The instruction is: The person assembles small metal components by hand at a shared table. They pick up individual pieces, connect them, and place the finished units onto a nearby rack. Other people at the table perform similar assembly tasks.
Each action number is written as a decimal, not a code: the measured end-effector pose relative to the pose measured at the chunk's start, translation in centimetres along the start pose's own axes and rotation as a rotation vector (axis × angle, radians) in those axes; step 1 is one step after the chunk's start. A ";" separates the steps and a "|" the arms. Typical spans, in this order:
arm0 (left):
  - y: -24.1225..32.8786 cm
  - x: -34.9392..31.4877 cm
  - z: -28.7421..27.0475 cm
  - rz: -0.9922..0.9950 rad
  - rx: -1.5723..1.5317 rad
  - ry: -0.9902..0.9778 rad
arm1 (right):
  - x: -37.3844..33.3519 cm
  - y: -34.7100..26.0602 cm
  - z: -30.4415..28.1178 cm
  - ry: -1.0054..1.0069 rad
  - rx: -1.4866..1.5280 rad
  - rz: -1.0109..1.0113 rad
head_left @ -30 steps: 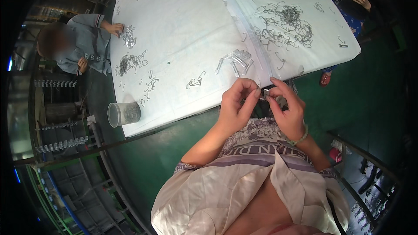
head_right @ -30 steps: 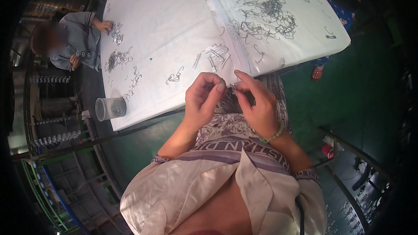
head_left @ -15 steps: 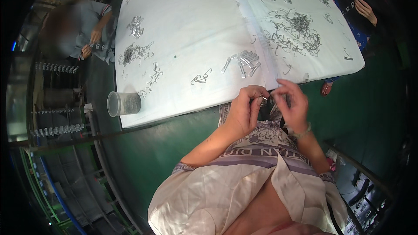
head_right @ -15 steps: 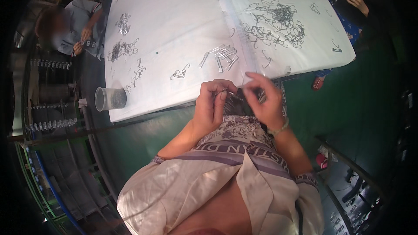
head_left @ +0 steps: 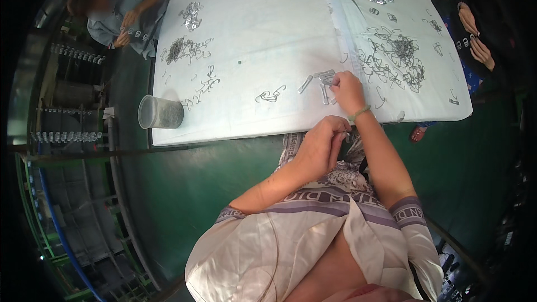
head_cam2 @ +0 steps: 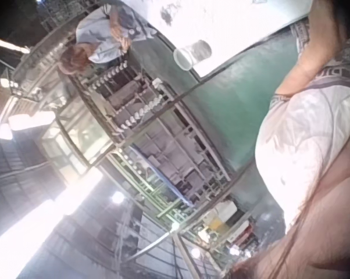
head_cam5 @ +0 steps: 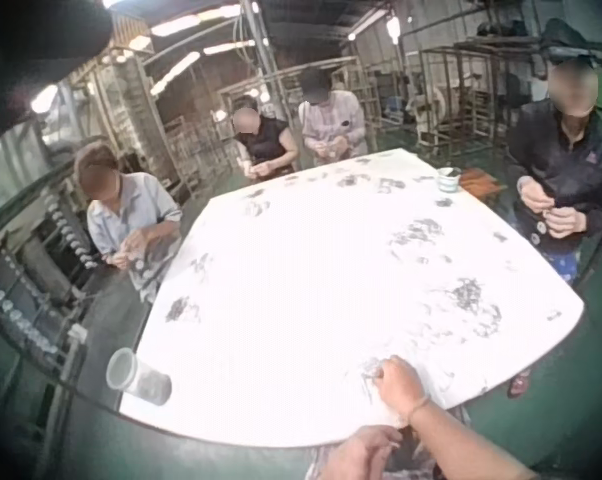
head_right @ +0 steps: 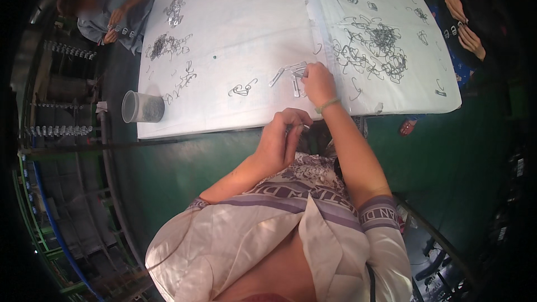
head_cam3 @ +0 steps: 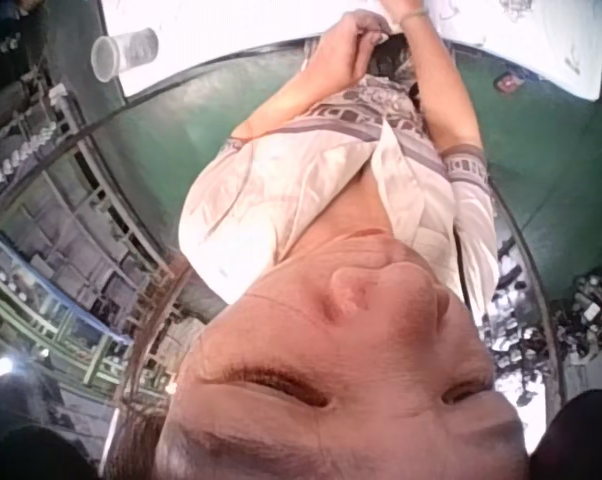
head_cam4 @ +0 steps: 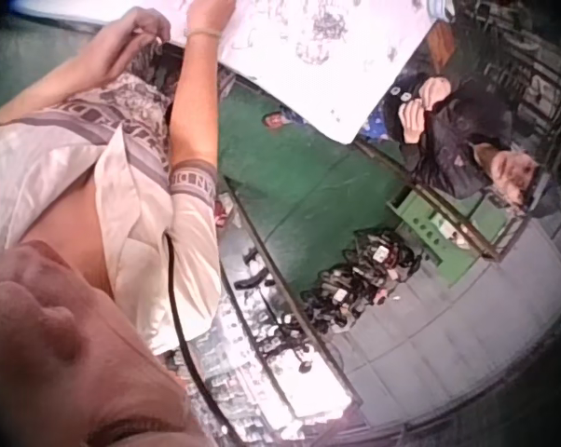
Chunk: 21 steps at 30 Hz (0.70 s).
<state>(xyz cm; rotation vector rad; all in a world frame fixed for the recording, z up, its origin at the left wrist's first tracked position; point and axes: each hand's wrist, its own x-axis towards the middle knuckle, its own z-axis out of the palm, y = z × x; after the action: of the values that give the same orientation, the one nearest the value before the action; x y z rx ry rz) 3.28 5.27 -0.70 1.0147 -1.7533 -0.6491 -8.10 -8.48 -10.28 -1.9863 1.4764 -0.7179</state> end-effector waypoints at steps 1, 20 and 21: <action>-0.1 0.1 -0.1 -0.016 0.014 -0.005 | 0.0 0.0 -0.6 -0.036 0.112 0.053; -0.5 0.7 1.9 -0.164 0.108 0.068 | -10.0 -7.7 -9.7 0.248 0.419 -0.061; -0.3 0.5 2.1 -0.170 0.118 0.079 | -10.3 -7.8 -9.7 0.281 0.335 -0.116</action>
<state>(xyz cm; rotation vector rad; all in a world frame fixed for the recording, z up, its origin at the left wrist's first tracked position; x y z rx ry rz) 1.35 4.67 -1.57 1.2647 -1.6644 -0.6082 -12.27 2.14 1.14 -1.7757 1.2937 -1.2493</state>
